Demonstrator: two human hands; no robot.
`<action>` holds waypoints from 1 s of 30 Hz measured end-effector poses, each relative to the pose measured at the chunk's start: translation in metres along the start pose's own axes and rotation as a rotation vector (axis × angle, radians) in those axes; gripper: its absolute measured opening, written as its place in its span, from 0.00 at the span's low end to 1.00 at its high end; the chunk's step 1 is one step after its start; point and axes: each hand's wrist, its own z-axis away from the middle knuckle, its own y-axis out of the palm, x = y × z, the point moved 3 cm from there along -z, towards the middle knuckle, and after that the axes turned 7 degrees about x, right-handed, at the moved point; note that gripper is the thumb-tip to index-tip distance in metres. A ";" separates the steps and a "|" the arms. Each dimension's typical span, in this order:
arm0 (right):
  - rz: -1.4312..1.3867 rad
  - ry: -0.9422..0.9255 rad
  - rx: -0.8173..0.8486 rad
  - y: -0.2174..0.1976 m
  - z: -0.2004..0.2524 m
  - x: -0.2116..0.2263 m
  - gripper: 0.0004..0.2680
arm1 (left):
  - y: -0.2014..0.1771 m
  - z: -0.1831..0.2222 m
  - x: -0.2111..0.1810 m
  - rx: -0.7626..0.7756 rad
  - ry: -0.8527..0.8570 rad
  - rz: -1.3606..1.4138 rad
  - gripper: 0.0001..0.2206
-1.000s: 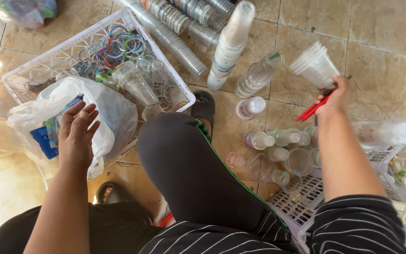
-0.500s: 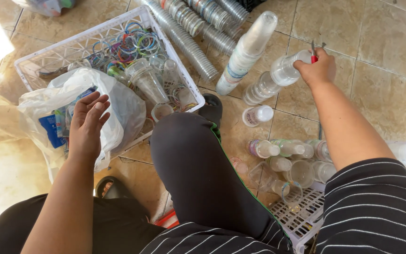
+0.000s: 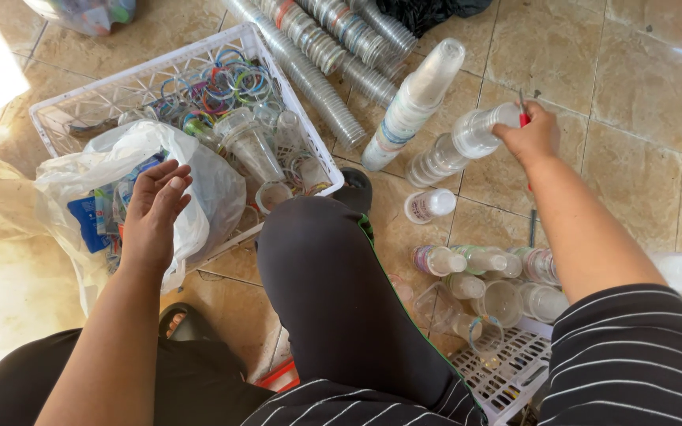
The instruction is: The person sits on the floor and uses a red utility knife to cut the tops off clear plastic bottles. They remove the bottles from a white plastic bag, cut them, and place the cut pieces into a white basket or onto the floor.
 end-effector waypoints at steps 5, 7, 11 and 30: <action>-0.424 0.150 -0.176 0.028 0.006 -0.031 0.24 | -0.001 0.004 -0.001 -0.013 -0.011 0.004 0.23; -0.676 0.292 -0.219 0.032 0.023 -0.025 0.24 | -0.001 0.004 0.000 -0.020 -0.012 0.008 0.23; -1.177 0.637 0.039 0.044 0.052 0.000 0.37 | 0.001 0.001 -0.002 -0.009 -0.053 0.017 0.23; -1.301 0.649 0.138 0.059 0.046 -0.014 0.33 | 0.001 -0.001 0.013 -0.033 -0.127 0.048 0.24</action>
